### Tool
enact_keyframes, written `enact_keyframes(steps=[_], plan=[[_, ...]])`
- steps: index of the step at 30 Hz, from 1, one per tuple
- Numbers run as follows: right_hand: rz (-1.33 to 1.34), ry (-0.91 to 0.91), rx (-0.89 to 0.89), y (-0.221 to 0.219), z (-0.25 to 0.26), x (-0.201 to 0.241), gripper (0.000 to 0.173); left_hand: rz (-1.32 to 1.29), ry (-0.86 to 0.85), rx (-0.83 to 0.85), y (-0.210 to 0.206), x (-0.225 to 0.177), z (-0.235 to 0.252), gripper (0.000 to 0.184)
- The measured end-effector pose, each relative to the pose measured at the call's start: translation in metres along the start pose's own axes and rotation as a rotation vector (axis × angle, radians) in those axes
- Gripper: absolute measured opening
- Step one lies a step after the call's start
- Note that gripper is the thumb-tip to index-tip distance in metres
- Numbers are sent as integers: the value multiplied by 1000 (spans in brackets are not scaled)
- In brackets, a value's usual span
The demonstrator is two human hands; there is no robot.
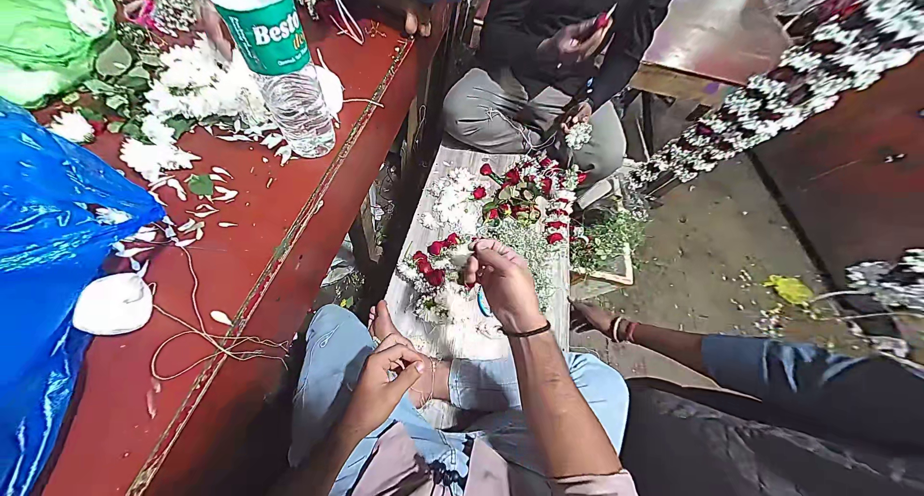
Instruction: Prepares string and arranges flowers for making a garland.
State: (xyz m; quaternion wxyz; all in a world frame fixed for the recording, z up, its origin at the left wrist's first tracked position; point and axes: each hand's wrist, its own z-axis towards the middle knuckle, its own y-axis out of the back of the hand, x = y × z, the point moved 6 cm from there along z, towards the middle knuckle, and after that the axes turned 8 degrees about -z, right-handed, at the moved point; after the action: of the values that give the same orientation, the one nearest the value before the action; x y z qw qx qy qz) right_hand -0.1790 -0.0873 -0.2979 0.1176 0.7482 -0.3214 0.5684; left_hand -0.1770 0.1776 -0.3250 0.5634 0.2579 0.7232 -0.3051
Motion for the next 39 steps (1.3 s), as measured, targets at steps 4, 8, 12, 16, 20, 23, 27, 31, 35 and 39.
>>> enact_keyframes(steps=[4, 8, 12, 16, 20, 23, 27, 31, 35, 39], plan=[[139, 28, 57, -11, -34, 28, 27, -104, -9, -143, -3, -11, 11, 14], [336, -75, 59, -22, -62, 2, 30, -314, 19, -166, -23, -23, 42, 26], [576, -130, -44, -20, -74, -21, 27, -454, 230, 38, -46, -11, 57, 22], [628, -110, -91, 1, -78, -23, 24, -448, 326, 237, -46, -13, 42, 14], [664, -146, -52, 8, -82, -34, 24, -405, 378, 282, -31, -32, 34, 20], [707, -163, -46, 7, -87, -44, 24, -427, 429, 304, -28, -37, 34, 25], [724, -182, -93, 17, -92, -55, 25, -431, 460, 318, -26, -36, 34, 27], [715, -188, -165, 33, -95, -64, 25, -422, 483, 325, -24, -35, 36, 27], [731, -225, -218, 44, -96, -78, 26, -415, 504, 294, -20, -29, 36, 25], [728, -250, -234, 46, -96, -86, 23, -349, 520, 254, -17, -22, 35, 25]])
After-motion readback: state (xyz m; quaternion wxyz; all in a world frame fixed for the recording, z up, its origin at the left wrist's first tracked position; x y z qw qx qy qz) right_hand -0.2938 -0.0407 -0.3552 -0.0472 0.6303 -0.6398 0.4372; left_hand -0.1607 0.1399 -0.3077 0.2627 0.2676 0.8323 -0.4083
